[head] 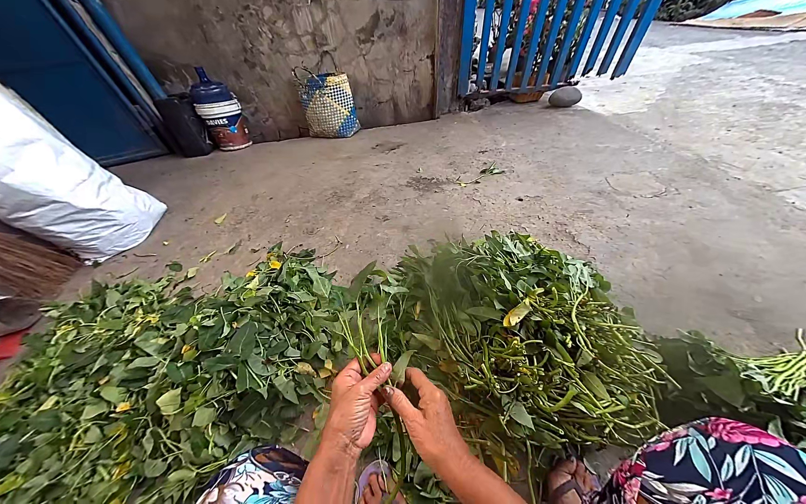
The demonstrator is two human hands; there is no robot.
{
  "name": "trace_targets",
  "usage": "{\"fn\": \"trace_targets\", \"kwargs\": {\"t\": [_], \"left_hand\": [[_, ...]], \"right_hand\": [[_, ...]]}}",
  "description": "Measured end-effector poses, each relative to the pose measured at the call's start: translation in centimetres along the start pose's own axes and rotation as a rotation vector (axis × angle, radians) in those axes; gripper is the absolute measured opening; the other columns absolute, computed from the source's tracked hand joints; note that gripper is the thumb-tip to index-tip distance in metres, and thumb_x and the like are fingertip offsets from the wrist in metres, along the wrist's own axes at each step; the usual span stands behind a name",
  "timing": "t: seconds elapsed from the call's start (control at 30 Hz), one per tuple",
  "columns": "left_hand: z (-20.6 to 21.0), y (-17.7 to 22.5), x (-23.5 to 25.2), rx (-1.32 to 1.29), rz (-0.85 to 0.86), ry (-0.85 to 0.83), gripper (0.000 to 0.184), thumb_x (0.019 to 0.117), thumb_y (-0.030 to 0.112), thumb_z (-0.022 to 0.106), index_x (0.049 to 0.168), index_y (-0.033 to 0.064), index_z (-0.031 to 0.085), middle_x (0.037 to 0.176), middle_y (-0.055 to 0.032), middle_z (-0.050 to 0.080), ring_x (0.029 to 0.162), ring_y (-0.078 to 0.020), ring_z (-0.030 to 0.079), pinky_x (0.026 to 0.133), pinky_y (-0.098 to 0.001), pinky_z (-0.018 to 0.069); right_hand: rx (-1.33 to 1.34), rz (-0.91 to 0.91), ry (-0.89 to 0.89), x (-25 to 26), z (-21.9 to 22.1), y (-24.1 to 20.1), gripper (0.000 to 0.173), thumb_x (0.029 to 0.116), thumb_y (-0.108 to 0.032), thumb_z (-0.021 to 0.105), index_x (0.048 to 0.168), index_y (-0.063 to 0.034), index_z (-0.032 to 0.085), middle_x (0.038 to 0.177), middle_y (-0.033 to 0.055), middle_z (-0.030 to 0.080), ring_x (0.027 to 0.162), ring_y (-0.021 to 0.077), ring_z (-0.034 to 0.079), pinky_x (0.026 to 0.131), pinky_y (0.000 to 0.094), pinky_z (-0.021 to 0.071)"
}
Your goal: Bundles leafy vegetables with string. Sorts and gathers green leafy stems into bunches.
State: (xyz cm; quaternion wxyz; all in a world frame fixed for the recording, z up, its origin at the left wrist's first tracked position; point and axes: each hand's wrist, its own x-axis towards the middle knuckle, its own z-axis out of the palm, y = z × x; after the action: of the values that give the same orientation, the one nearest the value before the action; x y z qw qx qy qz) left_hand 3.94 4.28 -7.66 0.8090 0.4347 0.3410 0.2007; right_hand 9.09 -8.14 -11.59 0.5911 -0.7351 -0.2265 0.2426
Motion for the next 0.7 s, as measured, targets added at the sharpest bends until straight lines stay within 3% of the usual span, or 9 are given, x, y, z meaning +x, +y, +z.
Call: {"fn": "trace_targets", "kwargs": {"t": [0.13,0.23,0.33,0.4,0.43,0.5,0.53,0.63,0.7], "left_hand": [[-0.4,0.9,0.2,-0.089,-0.056,0.078,0.016,0.0969,-0.009,0.058,0.113,-0.0084,0.058,0.087,-0.0197,0.069,0.071,-0.0247,0.070,0.065,-0.0376,0.0619],[-1.2,1.4,0.4,-0.130,-0.105,0.127,0.021,0.0996,-0.008,0.053,0.120,-0.0079,0.055,0.085,-0.0192,0.067,0.068,-0.0267,0.070,0.067,-0.0408,0.0633],[-1.9,2.4,0.6,-0.117,-0.001,0.207,0.025,0.0988,-0.008,0.055,0.124,-0.0055,0.054,0.084,-0.0175,0.065,0.066,-0.0255,0.068,0.065,-0.0413,0.0635],[-2.3,3.3,0.5,-0.085,0.080,0.246,0.029,0.0970,-0.010,0.057,0.125,-0.0046,0.055,0.085,-0.0180,0.066,0.065,-0.0262,0.069,0.063,-0.0414,0.0642],[-2.4,3.5,0.3,-0.069,0.105,0.259,0.030,0.0964,-0.011,0.058,0.125,-0.0036,0.055,0.085,-0.0178,0.066,0.065,-0.0263,0.070,0.062,-0.0412,0.0642],[-2.3,3.9,-0.3,-0.053,0.128,0.262,0.030,0.0964,-0.011,0.058,0.125,-0.0026,0.054,0.087,-0.0178,0.065,0.065,-0.0263,0.070,0.062,-0.0416,0.0643],[-2.2,4.0,-0.5,-0.051,0.128,0.258,0.029,0.0966,-0.011,0.058,0.124,-0.0023,0.054,0.087,-0.0176,0.066,0.065,-0.0263,0.070,0.062,-0.0419,0.0645],[-1.2,4.4,-2.0,-0.052,0.111,0.221,0.029,0.0965,-0.011,0.058,0.124,-0.0025,0.054,0.091,-0.0185,0.066,0.067,-0.0275,0.070,0.063,-0.0430,0.0644],[-0.2,4.7,-3.4,-0.032,0.104,0.179,0.029,0.0965,-0.010,0.059,0.124,-0.0025,0.056,0.092,-0.0187,0.067,0.068,-0.0277,0.070,0.065,-0.0433,0.0645]], "right_hand": [[-0.009,-0.254,0.311,-0.2,1.7,0.0,0.018,0.0984,-0.020,0.064,0.100,-0.0093,0.079,0.089,0.0020,0.067,0.085,0.0103,0.065,0.076,0.0267,0.0569],[-0.405,-0.587,0.354,-1.0,1.0,1.3,0.017,0.0980,-0.013,0.061,0.102,-0.0104,0.077,0.086,0.0038,0.064,0.082,0.0136,0.065,0.074,0.0258,0.0577],[-0.804,-0.815,0.329,-2.6,-0.8,3.5,0.015,0.0938,-0.004,0.059,0.099,-0.0107,0.071,0.087,0.0046,0.063,0.082,0.0206,0.063,0.072,0.0313,0.0569],[-0.962,-0.652,0.167,-4.6,-2.2,5.0,0.012,0.0887,-0.004,0.063,0.094,-0.0106,0.071,0.089,0.0089,0.065,0.085,0.0265,0.066,0.071,0.0360,0.0591],[-1.009,-0.426,-0.016,-5.8,-3.0,4.7,0.013,0.0899,-0.009,0.065,0.100,-0.0081,0.074,0.099,0.0176,0.068,0.097,0.0354,0.068,0.078,0.0445,0.0602],[-1.036,0.072,-0.420,-6.3,-4.6,2.0,0.039,0.1003,-0.028,0.062,0.133,-0.0077,0.066,0.138,0.0323,0.053,0.134,0.0497,0.048,0.101,0.0606,0.0479],[-1.038,0.134,-0.476,-6.3,-5.0,0.7,0.041,0.1017,-0.032,0.059,0.134,-0.0081,0.065,0.142,0.0329,0.050,0.138,0.0502,0.044,0.103,0.0622,0.0458],[-0.924,-0.288,-0.073,-6.7,-4.8,-1.9,0.024,0.0971,-0.028,0.061,0.105,-0.0093,0.073,0.106,0.0188,0.067,0.104,0.0372,0.067,0.080,0.0479,0.0597],[-0.835,-0.478,0.073,-5.7,-3.9,-3.9,0.029,0.0967,-0.030,0.061,0.120,-0.0147,0.071,0.108,0.0124,0.068,0.101,0.0320,0.068,0.079,0.0459,0.0585]]}}
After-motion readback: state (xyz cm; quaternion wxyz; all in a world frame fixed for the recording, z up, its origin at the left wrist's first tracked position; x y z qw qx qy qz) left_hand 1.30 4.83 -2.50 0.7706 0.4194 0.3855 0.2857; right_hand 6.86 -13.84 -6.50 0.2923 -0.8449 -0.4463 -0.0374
